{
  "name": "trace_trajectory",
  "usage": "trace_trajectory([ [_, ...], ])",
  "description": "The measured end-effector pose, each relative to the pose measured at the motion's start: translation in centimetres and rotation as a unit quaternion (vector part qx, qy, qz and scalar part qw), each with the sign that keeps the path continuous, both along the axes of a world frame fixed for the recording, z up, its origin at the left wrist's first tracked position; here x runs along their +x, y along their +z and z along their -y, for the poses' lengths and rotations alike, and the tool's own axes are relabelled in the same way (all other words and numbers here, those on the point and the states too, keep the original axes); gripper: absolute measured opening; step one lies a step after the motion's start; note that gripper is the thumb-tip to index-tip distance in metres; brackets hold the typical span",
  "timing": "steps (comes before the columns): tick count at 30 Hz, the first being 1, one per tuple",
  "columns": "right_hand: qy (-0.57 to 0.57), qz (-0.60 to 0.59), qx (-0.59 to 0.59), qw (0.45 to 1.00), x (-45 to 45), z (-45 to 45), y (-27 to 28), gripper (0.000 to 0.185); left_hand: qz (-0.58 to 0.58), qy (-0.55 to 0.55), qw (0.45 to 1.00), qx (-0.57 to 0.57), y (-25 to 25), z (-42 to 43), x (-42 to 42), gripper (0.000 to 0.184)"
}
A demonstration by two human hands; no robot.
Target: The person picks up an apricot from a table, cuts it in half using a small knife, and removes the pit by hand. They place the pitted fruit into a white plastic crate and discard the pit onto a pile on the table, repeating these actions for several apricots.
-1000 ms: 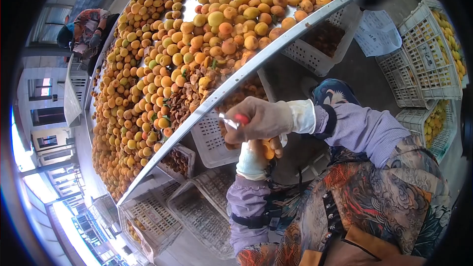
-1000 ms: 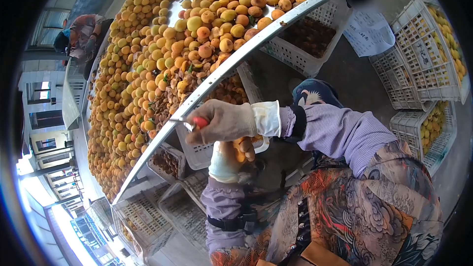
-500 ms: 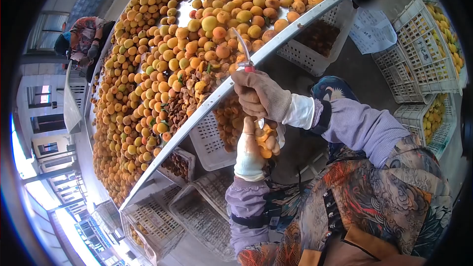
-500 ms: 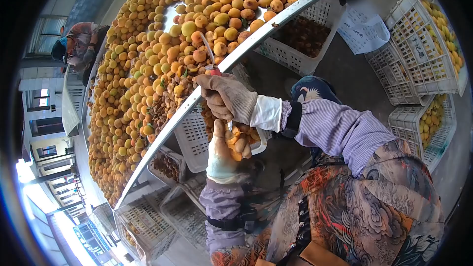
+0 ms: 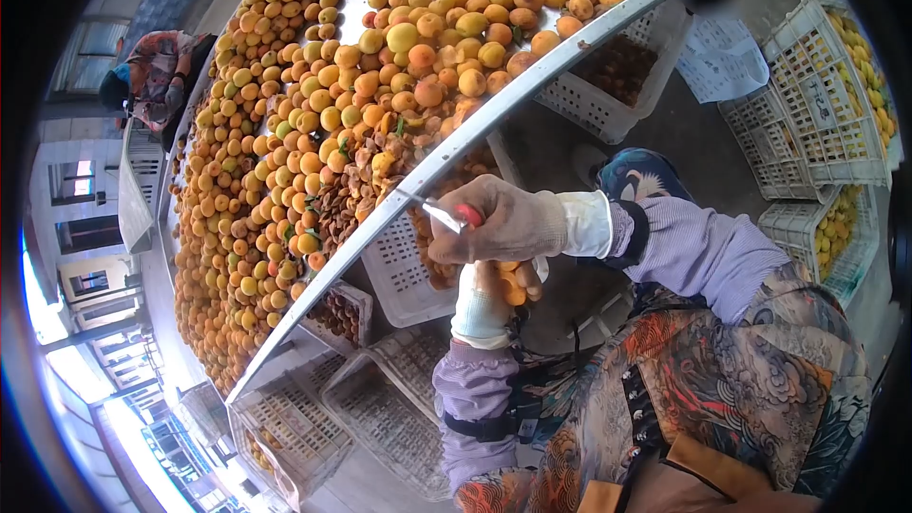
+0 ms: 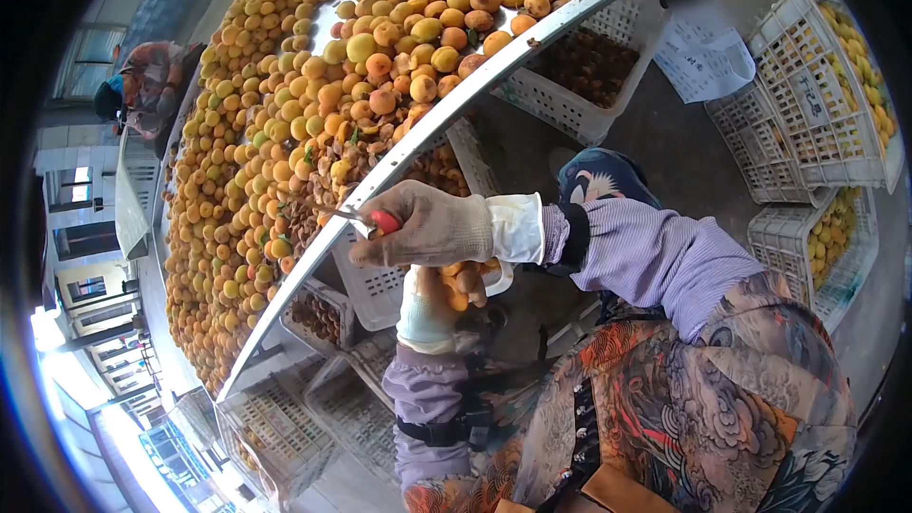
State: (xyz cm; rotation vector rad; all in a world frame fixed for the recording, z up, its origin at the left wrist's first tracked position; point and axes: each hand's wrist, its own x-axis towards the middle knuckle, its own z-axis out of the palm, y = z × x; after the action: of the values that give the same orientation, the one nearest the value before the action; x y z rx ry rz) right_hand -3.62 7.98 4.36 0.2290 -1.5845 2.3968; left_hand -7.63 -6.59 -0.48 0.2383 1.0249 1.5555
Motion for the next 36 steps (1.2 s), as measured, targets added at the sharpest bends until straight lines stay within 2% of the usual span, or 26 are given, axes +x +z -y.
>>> trace_trajectory([
  [1, 0.009, 0.01, 0.035, 0.999, 0.0, -0.2, 0.0, 0.021, 0.002, -0.002, 1.0, -0.001, -0.1, -0.1, 0.1, 0.051],
  [4, 0.011, -0.018, 0.001, 1.0, -0.4, -0.1, -0.9, 0.022, 0.018, -0.008, 1.0, 0.022, 0.5, -0.3, 0.2, 0.049],
  [5, 0.044, -0.03, -0.188, 0.981, -1.2, 0.0, -1.3, 0.024, 0.026, -0.011, 0.999, -0.032, 1.8, -0.8, 0.3, 0.048],
  [6, 0.043, -0.03, -0.187, 0.981, -1.0, -0.2, -1.5, 0.024, 0.034, -0.014, 0.996, -0.087, 2.5, -1.0, 0.4, 0.047],
  [8, 0.01, 0.039, -0.219, 0.975, -0.4, -0.7, -0.4, 0.026, 0.057, -0.011, 0.994, -0.096, 2.1, -1.2, 0.5, 0.046],
  [9, 0.014, -0.052, -0.165, 0.985, -1.1, 0.0, -1.8, 0.024, 0.08, -0.003, 0.991, -0.107, 1.9, -1.2, 0.6, 0.045],
  [10, 0.017, -0.053, -0.165, 0.985, -0.8, 0.2, -1.5, 0.024, 0.078, -0.001, 0.991, -0.106, 1.7, -1.0, 0.7, 0.045],
  [12, 0.033, 0.087, 0.007, 0.996, 0.0, 0.4, -0.9, 0.021, -0.003, -0.021, 0.993, -0.116, 1.6, -0.6, 0.9, 0.043],
  [14, 0.034, 0.057, -0.006, 0.998, -0.2, 0.9, -1.8, 0.021, 0.002, -0.026, 0.993, -0.114, 1.4, -0.3, 1.1, 0.042],
  [16, 0.017, -0.056, -0.184, 0.981, -0.8, 1.2, -2.7, 0.02, 0.026, -0.005, 0.99, -0.138, 1.4, -0.3, 0.9, 0.044],
  [17, -0.026, 0.028, -0.245, 0.969, -0.3, 0.6, -1.6, 0.025, 0.025, -0.006, 0.99, -0.136, 1.8, -0.5, 1.0, 0.044],
  [19, -0.016, 0.06, -0.264, 0.963, -0.2, -0.1, -2.5, 0.026, 0.01, 0.013, 0.992, -0.122, 2.6, -1.1, 1.1, 0.056],
  [20, -0.004, 0.093, -0.283, 0.955, -0.3, -0.3, -2.8, 0.028, 0.01, 0.016, 0.993, -0.118, 2.9, -1.5, 1.3, 0.056],
  [21, -0.036, 0.181, -0.285, 0.94, -0.1, -0.2, -1.7, 0.03, 0.006, 0.041, 0.992, -0.116, 3.1, -1.8, 1.6, 0.057],
  [22, -0.036, 0.18, -0.287, 0.94, -0.1, -0.1, -1.4, 0.03, 0.001, 0.062, 0.991, -0.117, 3.1, -1.9, 1.8, 0.057],
  [24, -0.053, 0.222, -0.38, 0.896, -0.1, -0.2, -1.3, 0.029, 0.031, 0.068, 0.989, -0.13, 2.0, -1.9, 1.6, 0.057],
  [26, -0.051, 0.206, -0.393, 0.895, -0.3, -0.1, -0.7, 0.03, 0.058, 0.076, 0.985, -0.143, 1.2, -1.7, 1.2, 0.057],
  [28, -0.101, 0.249, -0.331, 0.905, -0.4, 0.1, 0.1, 0.029, 0.127, 0.015, 0.991, -0.046, 1.0, -1.7, 0.9, 0.051],
  [32, -0.117, 0.222, -0.353, 0.901, -1.0, -0.1, -0.4, 0.03, 0.118, 0.045, 0.991, -0.05, 2.2, -1.8, 0.9, 0.05],
  [34, -0.122, 0.207, -0.343, 0.908, -1.0, -0.4, -0.2, 0.031, 0.178, 0.065, 0.982, -0.003, 1.5, -1.7, 0.6, 0.049],
  [35, -0.122, 0.201, -0.344, 0.909, -1.0, -0.4, 0.0, 0.031, 0.23, 0.066, 0.971, 0.02, 1.6, -1.6, 0.4, 0.043],
  [36, -0.141, 0.196, -0.329, 0.913, -1.1, -0.5, 0.3, 0.031, 0.222, 0.063, 0.973, 0.02, 1.7, -1.6, 0.4, 0.043],
])
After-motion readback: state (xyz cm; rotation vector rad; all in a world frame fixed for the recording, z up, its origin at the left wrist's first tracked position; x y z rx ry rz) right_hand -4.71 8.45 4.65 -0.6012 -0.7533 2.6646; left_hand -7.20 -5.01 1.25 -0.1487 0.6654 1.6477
